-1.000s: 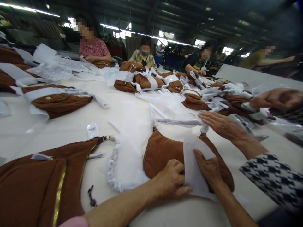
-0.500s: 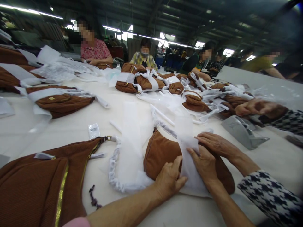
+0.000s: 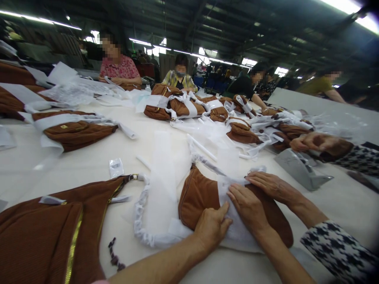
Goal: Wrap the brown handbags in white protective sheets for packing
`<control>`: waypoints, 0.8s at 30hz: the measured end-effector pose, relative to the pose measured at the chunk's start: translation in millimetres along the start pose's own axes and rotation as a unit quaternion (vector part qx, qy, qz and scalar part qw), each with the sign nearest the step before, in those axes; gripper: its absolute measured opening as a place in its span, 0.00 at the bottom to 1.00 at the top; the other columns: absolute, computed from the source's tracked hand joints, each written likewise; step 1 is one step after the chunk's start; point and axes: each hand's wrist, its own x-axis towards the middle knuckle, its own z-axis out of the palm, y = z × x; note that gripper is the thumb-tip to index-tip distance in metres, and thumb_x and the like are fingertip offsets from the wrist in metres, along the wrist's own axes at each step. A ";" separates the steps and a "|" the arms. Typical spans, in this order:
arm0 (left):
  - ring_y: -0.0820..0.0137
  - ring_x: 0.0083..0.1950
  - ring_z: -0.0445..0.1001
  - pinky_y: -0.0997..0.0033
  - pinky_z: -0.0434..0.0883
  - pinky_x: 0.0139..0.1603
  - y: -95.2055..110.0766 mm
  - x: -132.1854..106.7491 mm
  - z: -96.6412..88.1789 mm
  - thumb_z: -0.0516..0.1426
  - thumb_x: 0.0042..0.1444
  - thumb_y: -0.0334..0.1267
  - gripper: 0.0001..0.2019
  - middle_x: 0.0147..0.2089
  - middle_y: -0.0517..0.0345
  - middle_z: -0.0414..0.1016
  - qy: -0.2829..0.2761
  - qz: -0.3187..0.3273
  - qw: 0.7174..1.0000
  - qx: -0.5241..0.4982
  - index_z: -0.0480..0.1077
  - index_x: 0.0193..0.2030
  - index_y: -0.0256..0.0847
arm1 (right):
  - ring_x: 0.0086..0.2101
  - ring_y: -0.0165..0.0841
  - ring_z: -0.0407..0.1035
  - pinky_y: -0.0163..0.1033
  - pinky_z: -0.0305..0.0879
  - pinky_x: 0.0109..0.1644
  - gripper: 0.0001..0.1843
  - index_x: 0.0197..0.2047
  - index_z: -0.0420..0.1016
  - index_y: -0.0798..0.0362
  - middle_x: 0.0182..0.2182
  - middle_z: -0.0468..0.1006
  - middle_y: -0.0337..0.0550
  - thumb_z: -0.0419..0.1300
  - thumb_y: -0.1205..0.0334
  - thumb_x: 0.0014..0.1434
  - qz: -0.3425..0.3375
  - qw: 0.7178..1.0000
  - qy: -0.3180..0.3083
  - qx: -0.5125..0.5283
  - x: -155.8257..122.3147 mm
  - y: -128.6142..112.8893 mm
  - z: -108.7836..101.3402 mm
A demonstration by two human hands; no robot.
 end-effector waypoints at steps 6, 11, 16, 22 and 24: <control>0.62 0.34 0.71 0.62 0.70 0.39 -0.2 -4.9 3.9 0.50 0.57 0.41 0.25 0.32 0.51 0.72 0.006 -0.035 0.999 0.010 0.53 0.60 0.35 | 0.48 0.37 0.64 0.43 0.58 0.51 0.18 0.48 0.69 0.57 0.46 0.72 0.48 0.43 0.60 0.63 0.017 0.995 -0.093 0.014 8.7 1.8 4.3; 0.61 0.37 0.72 0.59 0.69 0.42 -0.1 -7.6 8.0 0.49 0.58 0.41 0.24 0.36 0.47 0.73 0.006 -0.014 0.999 0.043 0.53 0.60 0.34 | 0.44 0.36 0.67 0.41 0.59 0.48 0.18 0.48 0.69 0.57 0.44 0.74 0.49 0.43 0.60 0.63 0.013 0.985 -0.167 0.032 19.7 4.9 -0.7; 0.63 0.34 0.71 0.61 0.70 0.38 0.8 -9.6 8.0 0.51 0.57 0.39 0.21 0.32 0.52 0.72 0.007 -0.014 0.999 0.028 0.57 0.57 0.37 | 0.42 0.36 0.67 0.41 0.58 0.45 0.18 0.48 0.68 0.54 0.42 0.74 0.46 0.45 0.56 0.62 0.020 0.985 -0.167 0.045 24.1 6.9 -2.1; 0.69 0.37 0.69 0.68 0.69 0.40 14.9 6.2 -25.8 0.50 0.58 0.37 0.13 0.34 0.56 0.69 0.084 -0.005 0.995 -0.053 0.64 0.49 0.41 | 0.44 0.36 0.65 0.42 0.57 0.45 0.17 0.49 0.67 0.55 0.44 0.73 0.47 0.45 0.57 0.62 0.026 0.994 -0.093 0.052 9.9 3.1 -1.7; 0.69 0.48 0.66 0.67 0.65 0.51 23.5 28.1 -34.2 0.47 0.60 0.36 0.13 0.46 0.52 0.67 0.159 0.040 0.984 -0.070 0.61 0.51 0.39 | 0.45 0.36 0.64 0.41 0.57 0.46 0.18 0.49 0.67 0.56 0.44 0.73 0.48 0.45 0.58 0.62 0.022 0.995 -0.069 0.062 6.5 3.0 -1.5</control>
